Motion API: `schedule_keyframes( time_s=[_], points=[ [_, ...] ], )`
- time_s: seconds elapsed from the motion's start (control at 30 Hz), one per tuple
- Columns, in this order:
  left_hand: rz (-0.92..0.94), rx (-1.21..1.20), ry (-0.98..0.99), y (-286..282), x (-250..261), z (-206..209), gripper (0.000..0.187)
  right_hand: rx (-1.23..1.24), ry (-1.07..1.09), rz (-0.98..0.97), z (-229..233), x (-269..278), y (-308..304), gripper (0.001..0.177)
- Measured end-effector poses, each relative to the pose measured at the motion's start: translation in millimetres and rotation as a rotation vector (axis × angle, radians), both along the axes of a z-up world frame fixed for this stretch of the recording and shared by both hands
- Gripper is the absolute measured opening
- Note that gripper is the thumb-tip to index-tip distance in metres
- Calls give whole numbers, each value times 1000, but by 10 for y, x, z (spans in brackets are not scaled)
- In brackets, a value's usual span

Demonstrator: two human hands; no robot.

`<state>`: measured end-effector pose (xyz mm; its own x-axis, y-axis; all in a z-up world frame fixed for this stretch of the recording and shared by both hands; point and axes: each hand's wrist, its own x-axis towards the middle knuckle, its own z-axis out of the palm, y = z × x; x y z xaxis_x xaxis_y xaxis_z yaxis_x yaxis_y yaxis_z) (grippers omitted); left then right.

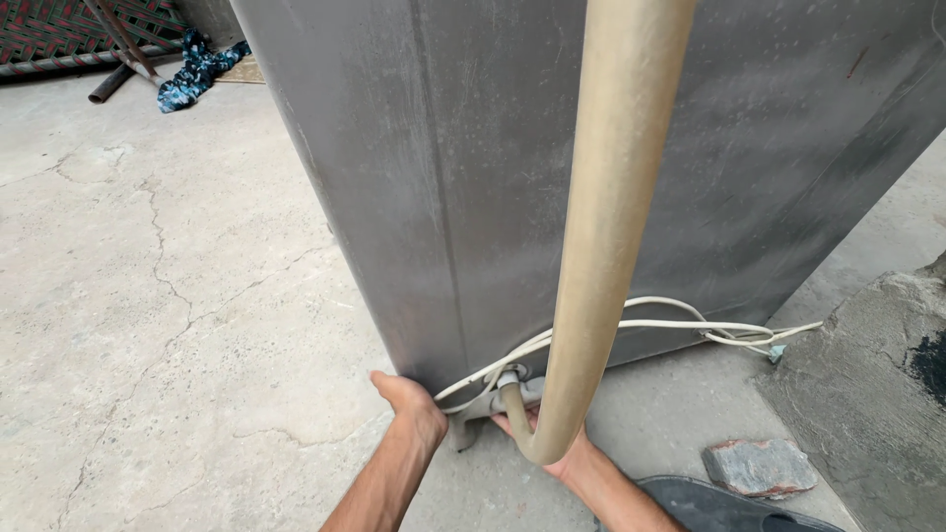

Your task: Cleaning the exterior of a top-loading washing machine with a cloth.

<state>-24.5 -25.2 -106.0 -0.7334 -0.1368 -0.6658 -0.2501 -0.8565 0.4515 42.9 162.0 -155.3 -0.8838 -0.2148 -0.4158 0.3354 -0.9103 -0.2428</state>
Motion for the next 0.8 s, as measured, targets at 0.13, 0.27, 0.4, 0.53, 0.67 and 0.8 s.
schedule_keyframes(
  time_s=[0.13,0.27,0.4,0.53,0.67,0.8],
  points=[
    [-46,-184,99,-133,-104,-308,74,-104,6,65,-277,10,-402,57],
    [-136,-314,-23,-239,24,-86,64,-309,-89,108,-9,-16,-954,68],
    [-253,-413,-150,-338,165,440,65,-301,-199,-16,230,-62,-949,66],
    [-336,-446,46,-341,172,576,76,-277,-235,-145,375,-57,-422,57],
    [-196,-740,450,-75,311,1022,89,-59,-64,-323,-216,-322,334,54],
    [31,-1189,763,161,524,1418,85,-5,-84,-541,572,-308,976,63]
  ],
)
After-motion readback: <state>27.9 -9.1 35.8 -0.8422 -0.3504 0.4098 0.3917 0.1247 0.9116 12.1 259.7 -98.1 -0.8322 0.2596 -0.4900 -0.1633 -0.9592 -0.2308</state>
